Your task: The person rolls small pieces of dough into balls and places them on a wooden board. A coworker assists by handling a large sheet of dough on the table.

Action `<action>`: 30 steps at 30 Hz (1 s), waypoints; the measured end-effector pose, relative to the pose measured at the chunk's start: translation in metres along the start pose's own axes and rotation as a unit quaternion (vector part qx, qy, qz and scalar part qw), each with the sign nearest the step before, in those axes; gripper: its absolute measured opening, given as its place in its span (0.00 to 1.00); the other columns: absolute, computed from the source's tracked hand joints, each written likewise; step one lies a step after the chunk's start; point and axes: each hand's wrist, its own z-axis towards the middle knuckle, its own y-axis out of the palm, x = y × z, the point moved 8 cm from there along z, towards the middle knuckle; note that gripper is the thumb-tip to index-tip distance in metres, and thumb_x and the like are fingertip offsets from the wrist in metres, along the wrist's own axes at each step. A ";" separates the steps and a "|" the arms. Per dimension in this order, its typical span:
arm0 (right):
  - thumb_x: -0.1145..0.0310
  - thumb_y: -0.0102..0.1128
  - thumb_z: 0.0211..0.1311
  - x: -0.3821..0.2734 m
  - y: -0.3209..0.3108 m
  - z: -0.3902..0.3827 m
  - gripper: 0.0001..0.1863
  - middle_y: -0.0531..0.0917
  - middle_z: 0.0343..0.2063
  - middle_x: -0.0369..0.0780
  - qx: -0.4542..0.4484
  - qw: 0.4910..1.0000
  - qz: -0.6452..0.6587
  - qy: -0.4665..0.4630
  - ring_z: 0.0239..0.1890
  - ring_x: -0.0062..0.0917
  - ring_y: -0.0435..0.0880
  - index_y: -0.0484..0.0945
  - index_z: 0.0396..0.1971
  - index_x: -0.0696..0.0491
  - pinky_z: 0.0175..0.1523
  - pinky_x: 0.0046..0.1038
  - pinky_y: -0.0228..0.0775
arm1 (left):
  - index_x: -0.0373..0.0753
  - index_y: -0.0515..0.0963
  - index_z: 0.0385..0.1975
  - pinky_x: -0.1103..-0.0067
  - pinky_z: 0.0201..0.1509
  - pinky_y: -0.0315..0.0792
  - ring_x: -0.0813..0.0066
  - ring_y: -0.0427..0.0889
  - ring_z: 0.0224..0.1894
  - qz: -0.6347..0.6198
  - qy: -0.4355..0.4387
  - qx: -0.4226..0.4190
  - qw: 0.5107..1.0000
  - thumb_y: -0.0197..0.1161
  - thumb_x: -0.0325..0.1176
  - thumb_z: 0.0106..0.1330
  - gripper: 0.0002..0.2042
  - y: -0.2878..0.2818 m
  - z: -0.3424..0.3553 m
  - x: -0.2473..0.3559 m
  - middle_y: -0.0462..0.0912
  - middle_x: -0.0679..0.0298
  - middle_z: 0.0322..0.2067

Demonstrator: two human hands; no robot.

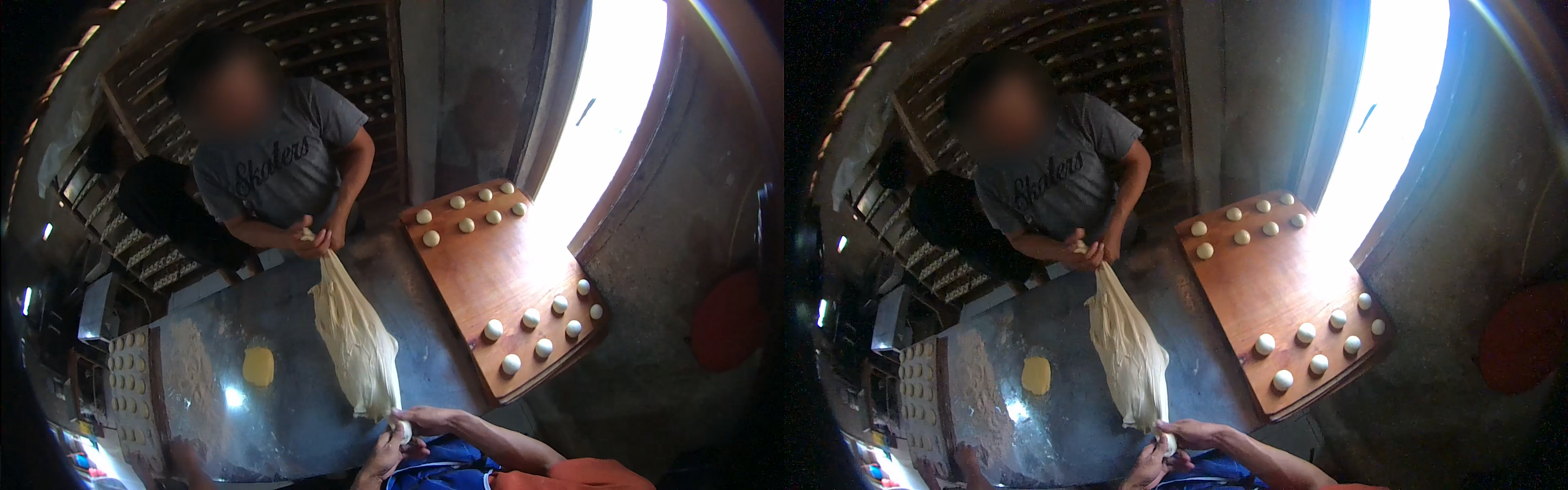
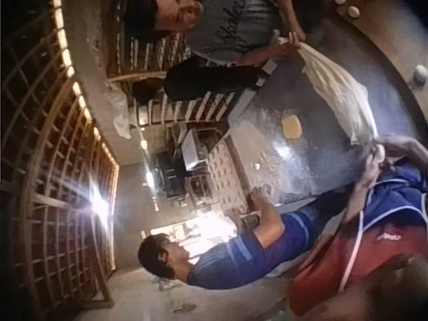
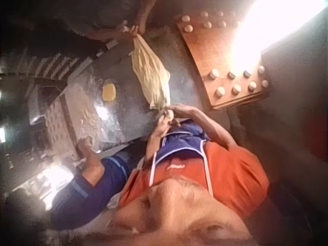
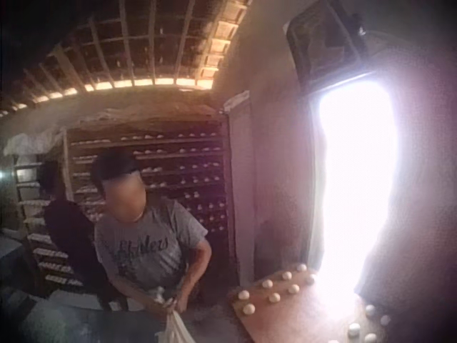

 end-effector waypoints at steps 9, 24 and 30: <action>0.54 0.59 0.75 -0.006 0.042 -0.043 0.19 0.78 0.22 0.54 0.399 0.770 -0.494 -0.060 0.31 0.46 0.85 0.79 0.36 0.58 0.35 0.42 0.75 | 0.35 0.79 0.52 0.74 0.43 0.81 0.66 0.87 0.37 -0.192 -0.023 -0.006 0.981 0.49 0.56 0.80 0.27 0.021 0.010 0.039 0.87 0.56 0.40; 0.53 0.53 0.80 -0.083 0.109 0.018 0.22 0.87 0.41 0.41 0.009 0.898 -0.356 -0.257 0.49 0.28 0.83 0.83 0.46 0.59 0.59 0.34 0.74 | 0.43 0.73 0.61 0.60 0.62 0.74 0.63 0.82 0.53 0.069 0.182 0.172 0.966 0.55 0.51 0.77 0.22 -0.076 0.038 -0.034 0.82 0.55 0.45; 0.52 0.47 0.82 -0.029 0.088 0.086 0.24 0.81 0.30 0.47 -0.031 0.862 -0.401 -0.308 0.37 0.33 0.81 0.80 0.41 0.60 0.47 0.39 0.73 | 0.39 0.63 0.70 0.59 0.68 0.67 0.55 0.72 0.66 0.536 -0.045 0.049 0.842 0.61 0.48 0.73 0.31 -0.055 -0.029 -0.017 0.73 0.50 0.61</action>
